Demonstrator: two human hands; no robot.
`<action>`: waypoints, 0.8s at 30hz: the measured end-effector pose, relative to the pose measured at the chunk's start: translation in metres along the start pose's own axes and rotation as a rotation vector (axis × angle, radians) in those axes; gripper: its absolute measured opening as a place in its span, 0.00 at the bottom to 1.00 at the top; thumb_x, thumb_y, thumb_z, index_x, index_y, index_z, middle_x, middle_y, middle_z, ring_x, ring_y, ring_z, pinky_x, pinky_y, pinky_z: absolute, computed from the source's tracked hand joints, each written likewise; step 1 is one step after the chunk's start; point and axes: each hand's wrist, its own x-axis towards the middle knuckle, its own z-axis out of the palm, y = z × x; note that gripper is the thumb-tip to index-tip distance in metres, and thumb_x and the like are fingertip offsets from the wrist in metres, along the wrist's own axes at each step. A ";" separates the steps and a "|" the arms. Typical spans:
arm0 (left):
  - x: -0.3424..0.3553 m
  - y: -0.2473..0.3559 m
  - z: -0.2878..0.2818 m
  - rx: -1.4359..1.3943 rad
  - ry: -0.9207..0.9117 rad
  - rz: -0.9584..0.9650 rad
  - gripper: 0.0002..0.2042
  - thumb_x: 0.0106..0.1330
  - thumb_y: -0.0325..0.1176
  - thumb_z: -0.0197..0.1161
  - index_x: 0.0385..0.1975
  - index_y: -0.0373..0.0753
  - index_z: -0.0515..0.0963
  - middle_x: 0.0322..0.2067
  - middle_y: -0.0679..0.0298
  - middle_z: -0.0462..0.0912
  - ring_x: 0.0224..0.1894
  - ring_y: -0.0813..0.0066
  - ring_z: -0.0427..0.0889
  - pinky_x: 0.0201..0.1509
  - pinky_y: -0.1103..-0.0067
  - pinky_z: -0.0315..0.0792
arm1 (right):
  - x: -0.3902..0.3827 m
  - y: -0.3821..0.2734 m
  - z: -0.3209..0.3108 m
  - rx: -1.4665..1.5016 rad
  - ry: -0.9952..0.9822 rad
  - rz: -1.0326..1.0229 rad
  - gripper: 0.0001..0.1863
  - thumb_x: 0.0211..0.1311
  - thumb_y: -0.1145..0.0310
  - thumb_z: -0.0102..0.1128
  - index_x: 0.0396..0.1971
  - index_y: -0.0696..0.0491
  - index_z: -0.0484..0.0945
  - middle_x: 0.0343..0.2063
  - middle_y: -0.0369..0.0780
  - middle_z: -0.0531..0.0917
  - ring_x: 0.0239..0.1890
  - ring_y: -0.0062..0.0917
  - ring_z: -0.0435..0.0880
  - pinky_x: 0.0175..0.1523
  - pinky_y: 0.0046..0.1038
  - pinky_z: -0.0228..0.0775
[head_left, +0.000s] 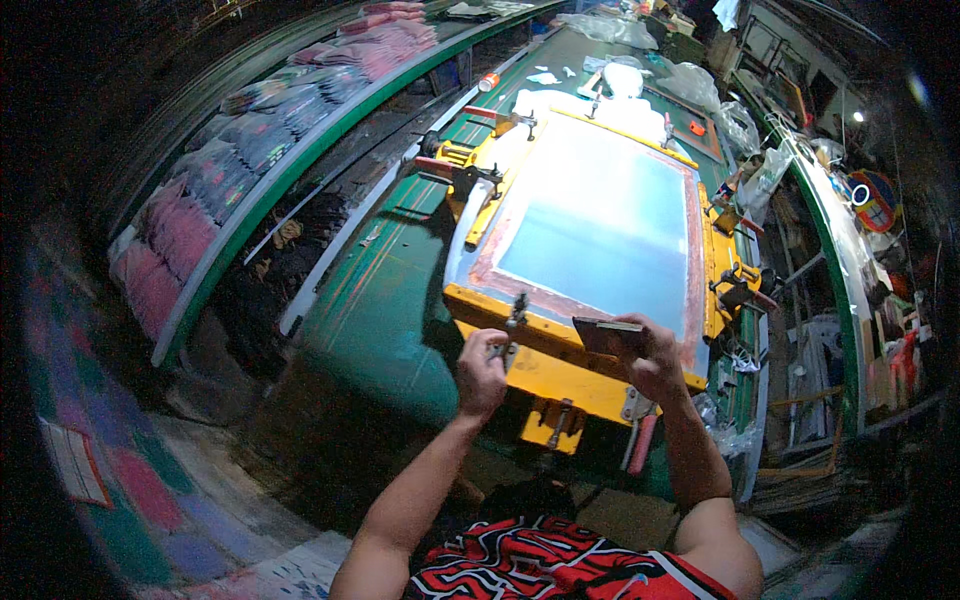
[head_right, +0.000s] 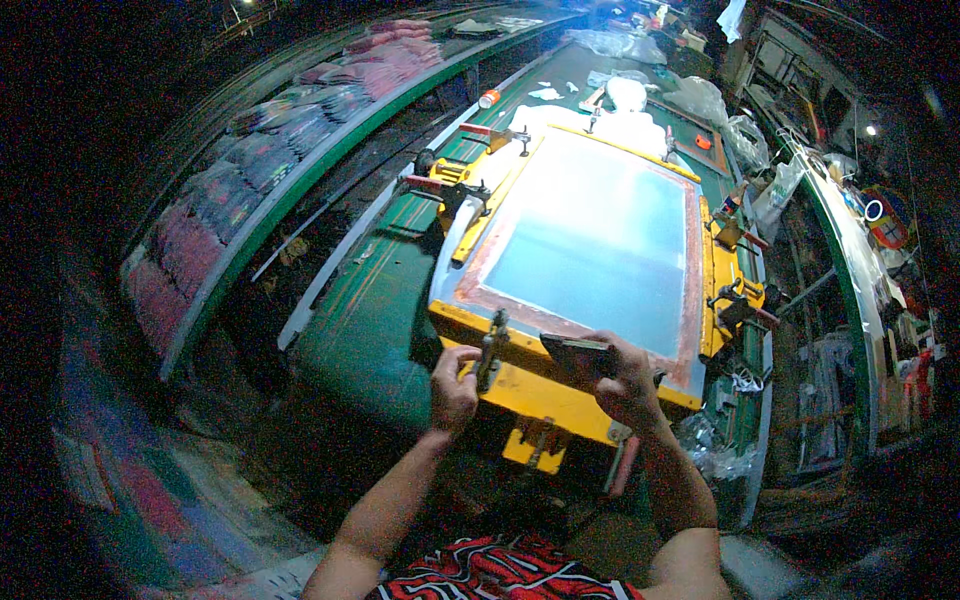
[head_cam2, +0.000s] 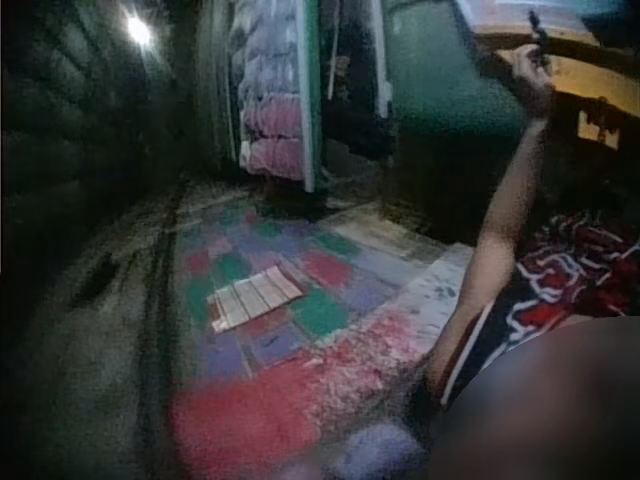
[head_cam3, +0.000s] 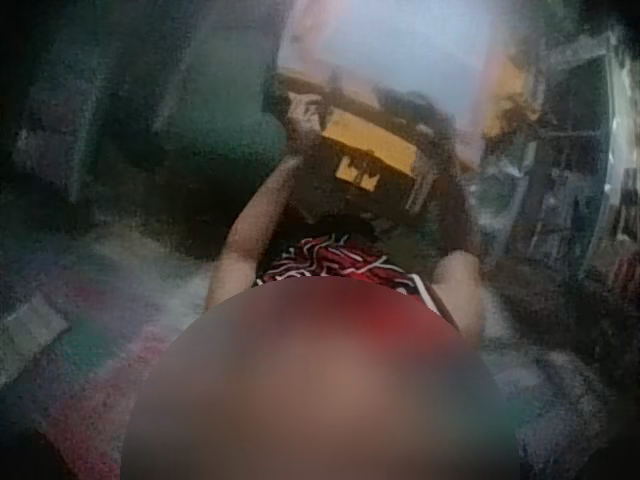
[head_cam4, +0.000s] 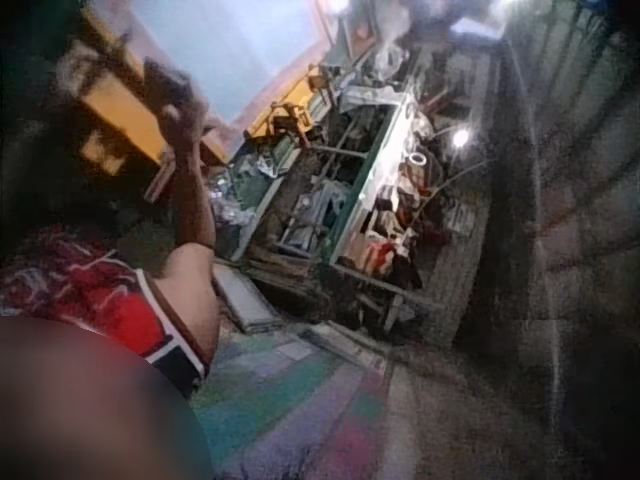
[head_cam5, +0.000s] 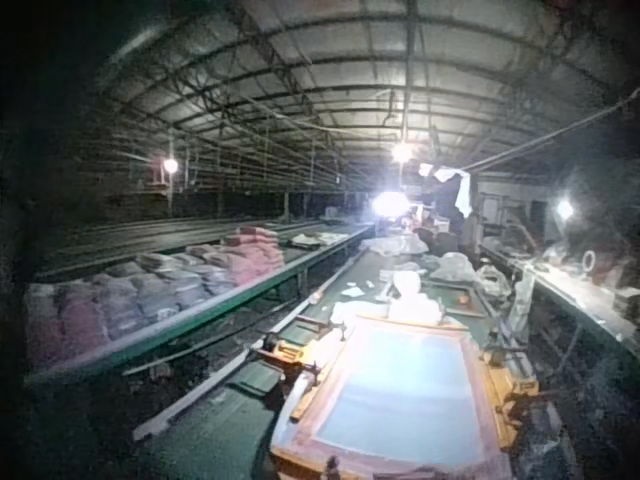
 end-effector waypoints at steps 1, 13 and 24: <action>0.000 0.001 -0.001 -0.056 0.019 0.005 0.15 0.58 0.15 0.52 0.44 0.31 0.77 0.45 0.51 0.81 0.50 0.53 0.82 0.61 0.66 0.74 | 0.001 -0.005 0.015 0.038 -0.014 0.003 0.13 0.63 0.78 0.67 0.48 0.62 0.81 0.38 0.38 0.88 0.41 0.19 0.84 0.48 0.24 0.76; -0.037 -0.056 -0.093 -0.487 0.000 -0.544 0.06 0.64 0.19 0.59 0.38 0.33 0.79 0.36 0.63 0.83 0.42 0.72 0.81 0.52 0.74 0.76 | 0.015 -0.025 0.134 0.245 -0.012 0.255 0.16 0.70 0.68 0.67 0.51 0.60 0.78 0.38 0.38 0.85 0.38 0.20 0.84 0.40 0.26 0.81; 0.022 -0.124 -0.271 -0.440 0.156 -0.592 0.04 0.65 0.20 0.58 0.37 0.33 0.78 0.36 0.63 0.82 0.40 0.74 0.80 0.53 0.76 0.73 | 0.044 -0.087 0.281 0.681 0.184 0.365 0.23 0.73 0.67 0.62 0.62 0.54 0.65 0.40 0.39 0.82 0.38 0.24 0.86 0.36 0.29 0.84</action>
